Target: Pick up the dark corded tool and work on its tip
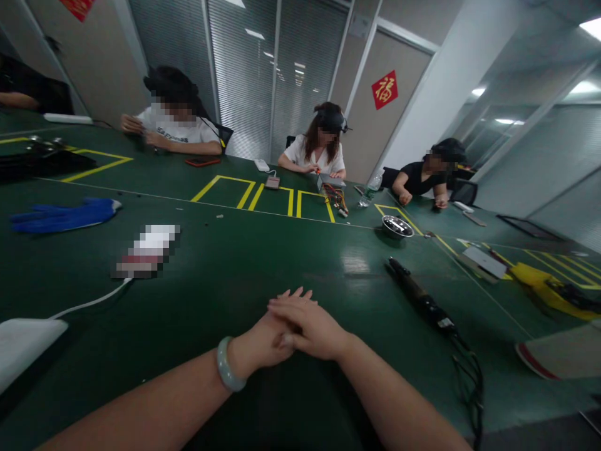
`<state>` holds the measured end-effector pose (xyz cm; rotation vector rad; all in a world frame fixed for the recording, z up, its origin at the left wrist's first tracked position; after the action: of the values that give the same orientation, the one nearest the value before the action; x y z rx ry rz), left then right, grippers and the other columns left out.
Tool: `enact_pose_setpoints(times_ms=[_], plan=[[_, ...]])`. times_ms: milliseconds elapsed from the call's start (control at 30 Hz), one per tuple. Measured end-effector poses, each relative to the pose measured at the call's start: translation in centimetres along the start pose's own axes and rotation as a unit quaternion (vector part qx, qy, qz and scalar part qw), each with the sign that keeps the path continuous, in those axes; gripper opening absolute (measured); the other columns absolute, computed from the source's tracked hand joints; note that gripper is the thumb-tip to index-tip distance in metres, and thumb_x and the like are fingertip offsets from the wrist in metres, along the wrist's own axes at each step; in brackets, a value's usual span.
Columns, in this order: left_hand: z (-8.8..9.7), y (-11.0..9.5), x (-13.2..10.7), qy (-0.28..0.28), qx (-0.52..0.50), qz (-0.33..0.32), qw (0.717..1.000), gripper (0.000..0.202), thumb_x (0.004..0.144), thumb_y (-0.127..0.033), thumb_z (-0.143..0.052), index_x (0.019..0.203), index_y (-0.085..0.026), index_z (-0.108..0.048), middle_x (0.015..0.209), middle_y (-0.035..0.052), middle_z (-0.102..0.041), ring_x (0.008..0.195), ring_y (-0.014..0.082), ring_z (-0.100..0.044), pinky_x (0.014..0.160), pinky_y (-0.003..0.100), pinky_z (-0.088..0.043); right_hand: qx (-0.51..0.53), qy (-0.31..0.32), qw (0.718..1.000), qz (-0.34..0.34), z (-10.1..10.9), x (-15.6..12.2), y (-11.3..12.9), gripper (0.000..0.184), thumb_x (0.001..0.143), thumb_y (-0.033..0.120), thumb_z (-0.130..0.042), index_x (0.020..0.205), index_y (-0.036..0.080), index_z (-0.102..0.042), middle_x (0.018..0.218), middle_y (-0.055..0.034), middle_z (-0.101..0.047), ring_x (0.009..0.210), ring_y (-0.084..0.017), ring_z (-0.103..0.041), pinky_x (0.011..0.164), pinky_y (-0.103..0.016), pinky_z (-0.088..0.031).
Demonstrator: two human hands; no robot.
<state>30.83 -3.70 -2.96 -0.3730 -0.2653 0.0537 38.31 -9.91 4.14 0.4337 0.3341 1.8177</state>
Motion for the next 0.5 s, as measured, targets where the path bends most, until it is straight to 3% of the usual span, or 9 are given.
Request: enact_pose_setpoints(times_ms=[33,100,200,267,367,467,500], plan=[[0.7,-0.2,-0.1,0.000,0.001,0.004,1.000,0.062,0.095,-0.043,-0.042,0.150,-0.025,-0.020,0.157,0.0063,-0.020,0.144,0.0291,-0.015,0.117,0.051,-0.012,-0.015,-0.038,0.999,-0.036,1.0,-0.5,-1.6,0.053,0.095,0.051,-0.038,0.144,0.031,-0.036,0.147,0.0091,-0.038,0.135,-0.017,-0.036,0.113,-0.031,-0.026],[1.7,-0.7,0.0,0.011,-0.003,0.013,1.000,0.060,0.096,-0.048,-0.037,0.150,-0.026,-0.022,0.156,0.0056,-0.021,0.144,0.0286,-0.015,0.116,0.052,-0.015,-0.077,-0.124,0.975,-0.169,3.5,-2.4,-6.1,0.051,0.095,0.047,-0.041,0.143,0.030,-0.039,0.146,0.0057,-0.039,0.135,-0.020,-0.035,0.114,-0.037,-0.026],[2.5,-1.1,0.1,0.033,-0.016,0.021,0.999,0.060,0.096,-0.054,-0.034,0.149,-0.028,-0.024,0.157,0.0040,-0.020,0.144,0.0282,-0.016,0.115,0.051,-0.018,-0.161,-0.225,0.888,-0.368,7.6,-7.8,-12.9,0.054,0.091,0.047,-0.049,0.139,0.022,-0.045,0.145,-0.0039,-0.041,0.135,-0.025,-0.033,0.112,-0.040,-0.027],[2.7,-1.0,0.1,0.037,-0.024,0.019,0.999,0.060,0.096,-0.055,-0.034,0.149,-0.029,-0.023,0.157,0.0032,-0.019,0.144,0.0277,-0.017,0.115,0.051,-0.018,-0.184,-0.257,0.842,-0.438,9.8,-12.2,-16.3,0.054,0.090,0.044,-0.050,0.136,0.015,-0.048,0.145,-0.0115,-0.041,0.134,-0.026,-0.035,0.110,-0.039,-0.028],[2.5,-0.8,0.0,0.035,-0.028,0.021,0.999,0.061,0.095,-0.056,-0.034,0.149,-0.030,-0.022,0.157,0.0025,-0.018,0.144,0.0276,-0.016,0.115,0.050,-0.017,-0.186,-0.253,0.766,-0.560,11.7,-19.3,-19.6,0.061,0.086,0.051,-0.054,0.133,0.013,-0.051,0.138,-0.0195,-0.046,0.127,-0.033,-0.043,0.105,-0.046,-0.034],[2.2,-0.6,0.0,0.038,-0.027,0.024,0.999,0.061,0.096,-0.056,-0.034,0.149,-0.031,-0.020,0.157,0.0019,-0.017,0.144,0.0271,-0.015,0.116,0.050,-0.017,-0.131,-0.188,0.662,-0.714,11.4,-24.8,-21.5,0.076,0.070,0.065,-0.065,0.129,0.017,-0.056,0.125,-0.0225,-0.055,0.115,-0.042,-0.051,0.092,-0.054,-0.042],[2.1,-0.6,0.0,0.036,-0.027,0.022,0.999,0.061,0.096,-0.056,-0.034,0.149,-0.031,-0.020,0.157,0.0020,-0.016,0.144,0.0268,-0.015,0.116,0.050,-0.017,-0.115,-0.176,0.640,-0.739,11.1,-25.8,-21.7,0.076,0.067,0.066,-0.066,0.127,0.019,-0.058,0.121,-0.0224,-0.057,0.112,-0.044,-0.052,0.088,-0.055,-0.044]])
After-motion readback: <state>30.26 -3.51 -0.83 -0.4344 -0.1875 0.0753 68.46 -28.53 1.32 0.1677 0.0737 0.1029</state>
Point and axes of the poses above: each hand's wrist, its own x-axis towards the middle knuckle, its own z-axis out of the back of the hand, y = z × x, the point moved 4 cm from there along x, towards the middle knuckle
